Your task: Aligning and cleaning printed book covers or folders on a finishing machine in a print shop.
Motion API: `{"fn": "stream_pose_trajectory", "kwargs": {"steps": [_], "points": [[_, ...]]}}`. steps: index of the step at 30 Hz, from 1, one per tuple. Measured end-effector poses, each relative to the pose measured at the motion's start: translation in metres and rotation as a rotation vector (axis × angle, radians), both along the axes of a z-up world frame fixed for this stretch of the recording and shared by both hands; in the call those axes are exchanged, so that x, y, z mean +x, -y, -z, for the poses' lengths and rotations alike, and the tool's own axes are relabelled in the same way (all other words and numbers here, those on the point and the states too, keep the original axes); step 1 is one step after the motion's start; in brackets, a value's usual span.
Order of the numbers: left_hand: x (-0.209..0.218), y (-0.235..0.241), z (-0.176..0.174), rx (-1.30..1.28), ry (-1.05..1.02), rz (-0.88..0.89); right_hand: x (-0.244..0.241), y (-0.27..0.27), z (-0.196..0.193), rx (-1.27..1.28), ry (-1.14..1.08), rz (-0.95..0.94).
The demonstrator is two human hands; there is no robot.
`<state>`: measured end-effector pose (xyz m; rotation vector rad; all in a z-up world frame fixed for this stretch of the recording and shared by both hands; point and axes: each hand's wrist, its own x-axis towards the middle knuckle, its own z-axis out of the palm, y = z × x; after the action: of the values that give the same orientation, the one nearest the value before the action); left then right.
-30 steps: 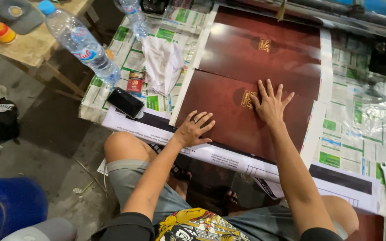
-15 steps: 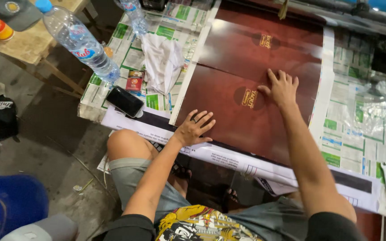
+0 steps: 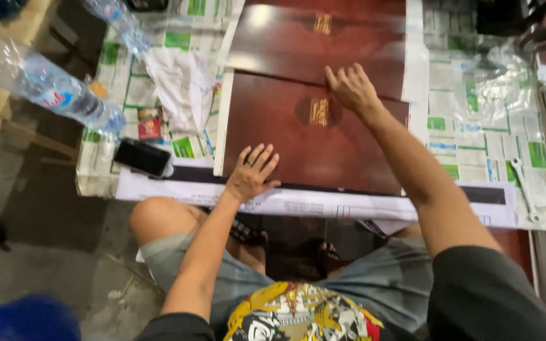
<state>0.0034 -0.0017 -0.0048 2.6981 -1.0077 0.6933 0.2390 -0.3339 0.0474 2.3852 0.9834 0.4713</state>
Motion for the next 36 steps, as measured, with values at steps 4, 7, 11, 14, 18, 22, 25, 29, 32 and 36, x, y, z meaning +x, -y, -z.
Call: {"fn": "stream_pose_trajectory", "kwargs": {"steps": [4, 7, 11, 14, 18, 22, 25, 29, 32, 36], "points": [[-0.001, -0.003, 0.000, -0.007, 0.005, -0.011, -0.019, -0.009, 0.003, 0.401, -0.003, 0.066], [0.000, -0.002, 0.000, 0.006, -0.024, 0.005, -0.039, -0.016, 0.002, 0.751, -0.106, 0.287], [0.001, -0.002, 0.001, 0.031, -0.019, 0.001, -0.028, -0.006, 0.019, 0.687, -0.347, 0.568], [0.002, -0.003, 0.000, 0.039, -0.018, 0.008, -0.010, 0.008, 0.020, 0.710, -0.369, 0.538], [0.006, -0.002, 0.001, 0.053, -0.015, 0.001, 0.013, 0.018, 0.014, 0.697, -0.395, 0.515], [-0.002, -0.001, 0.003, 0.005, -0.052, 0.019, 0.022, 0.016, 0.011, 0.659, -0.441, 0.558], [0.002, 0.000, 0.001, 0.049, -0.038, 0.002, 0.043, 0.013, 0.006, 0.683, -0.433, 0.541], [0.002, -0.004, -0.003, 0.080, -0.035, -0.009, 0.050, -0.026, 0.007, 0.734, -0.371, 0.505], [0.005, -0.003, -0.001, 0.089, -0.021, 0.000, 0.013, -0.134, -0.014, 0.787, -0.266, 0.257], [0.003, -0.002, 0.016, 0.048, -0.087, 0.018, -0.039, -0.307, -0.002, 0.937, -0.814, -0.174]]}}
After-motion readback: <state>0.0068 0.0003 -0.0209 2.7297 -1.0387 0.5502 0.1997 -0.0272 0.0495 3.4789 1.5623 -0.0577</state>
